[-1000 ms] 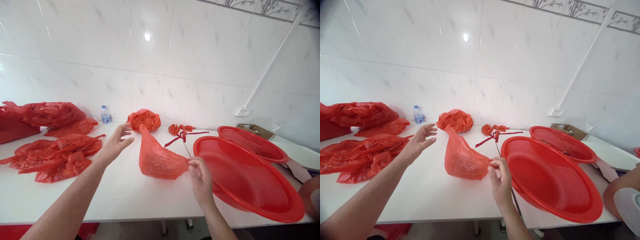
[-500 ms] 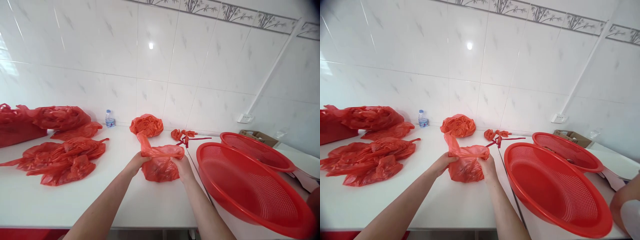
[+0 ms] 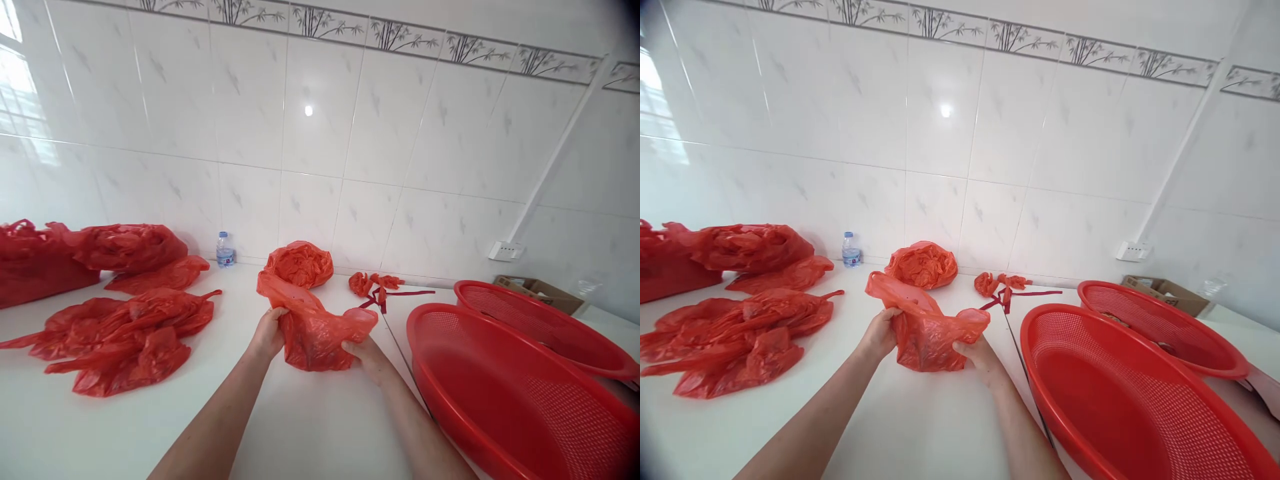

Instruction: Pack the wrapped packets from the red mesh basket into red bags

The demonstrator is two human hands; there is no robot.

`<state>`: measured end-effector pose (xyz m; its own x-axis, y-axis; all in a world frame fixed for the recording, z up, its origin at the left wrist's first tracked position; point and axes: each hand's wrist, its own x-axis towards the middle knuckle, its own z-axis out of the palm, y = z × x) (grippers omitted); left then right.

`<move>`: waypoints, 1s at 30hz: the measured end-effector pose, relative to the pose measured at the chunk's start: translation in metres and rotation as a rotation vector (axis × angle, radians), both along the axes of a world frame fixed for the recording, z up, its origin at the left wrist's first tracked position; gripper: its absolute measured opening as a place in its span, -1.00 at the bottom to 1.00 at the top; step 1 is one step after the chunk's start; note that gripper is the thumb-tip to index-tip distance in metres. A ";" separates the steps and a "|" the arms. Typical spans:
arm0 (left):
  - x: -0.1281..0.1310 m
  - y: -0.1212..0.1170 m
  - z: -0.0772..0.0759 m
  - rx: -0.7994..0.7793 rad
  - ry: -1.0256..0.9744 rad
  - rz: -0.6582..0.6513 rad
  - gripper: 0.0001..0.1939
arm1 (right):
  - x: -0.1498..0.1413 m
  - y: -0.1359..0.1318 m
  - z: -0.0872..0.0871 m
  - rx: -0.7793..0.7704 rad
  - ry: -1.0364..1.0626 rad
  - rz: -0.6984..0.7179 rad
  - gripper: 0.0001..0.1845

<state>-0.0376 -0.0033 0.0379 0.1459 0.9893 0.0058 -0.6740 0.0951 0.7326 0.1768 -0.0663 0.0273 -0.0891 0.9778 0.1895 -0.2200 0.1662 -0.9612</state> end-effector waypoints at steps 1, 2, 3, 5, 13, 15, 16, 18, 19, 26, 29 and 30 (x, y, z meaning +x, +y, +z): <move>0.000 0.002 -0.004 -0.005 -0.009 -0.010 -0.85 | -0.001 0.004 -0.001 -0.010 -0.004 0.035 -0.39; 0.000 0.004 -0.007 -0.005 -0.016 -0.022 -0.85 | -0.001 0.008 -0.002 -0.016 0.000 0.068 -0.41; -0.001 0.006 -0.010 -0.002 -0.022 -0.033 -0.86 | -0.002 0.012 -0.002 -0.025 0.009 0.096 -0.42; -0.003 0.007 -0.017 0.011 -0.029 -0.056 -0.86 | -0.002 0.021 -0.004 -0.058 0.030 0.131 -0.43; -0.007 0.006 -0.023 0.137 0.177 -0.006 -0.63 | -0.003 0.038 -0.022 -0.163 0.081 0.027 -0.49; -0.003 0.003 -0.020 0.199 0.330 -0.028 -0.59 | -0.003 0.038 -0.022 -0.174 0.117 0.039 -0.45; -0.001 0.001 -0.020 0.220 0.376 -0.063 -0.58 | -0.003 0.037 -0.021 -0.176 0.130 0.051 -0.44; 0.002 -0.003 -0.021 0.227 0.402 -0.142 -0.61 | -0.003 0.035 -0.020 -0.178 0.151 0.079 -0.47; 0.004 -0.005 -0.022 0.213 0.401 -0.168 -0.66 | -0.002 0.034 -0.021 -0.179 0.166 0.092 -0.48; 0.008 -0.007 -0.028 0.067 0.194 -0.165 -0.84 | 0.013 0.030 -0.026 -0.220 0.351 -0.007 -0.71; 0.011 -0.009 -0.026 0.047 0.106 -0.182 -0.78 | 0.016 0.031 -0.023 -0.204 0.404 -0.066 -0.73; 0.012 -0.010 -0.026 0.033 0.093 -0.192 -0.77 | 0.016 0.032 -0.022 -0.202 0.409 -0.071 -0.73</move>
<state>-0.0256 -0.0136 0.0123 0.3329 0.9428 0.0154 -0.5751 0.1901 0.7957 0.1927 -0.0348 0.0057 0.0217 0.9998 0.0004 -0.5830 0.0130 -0.8124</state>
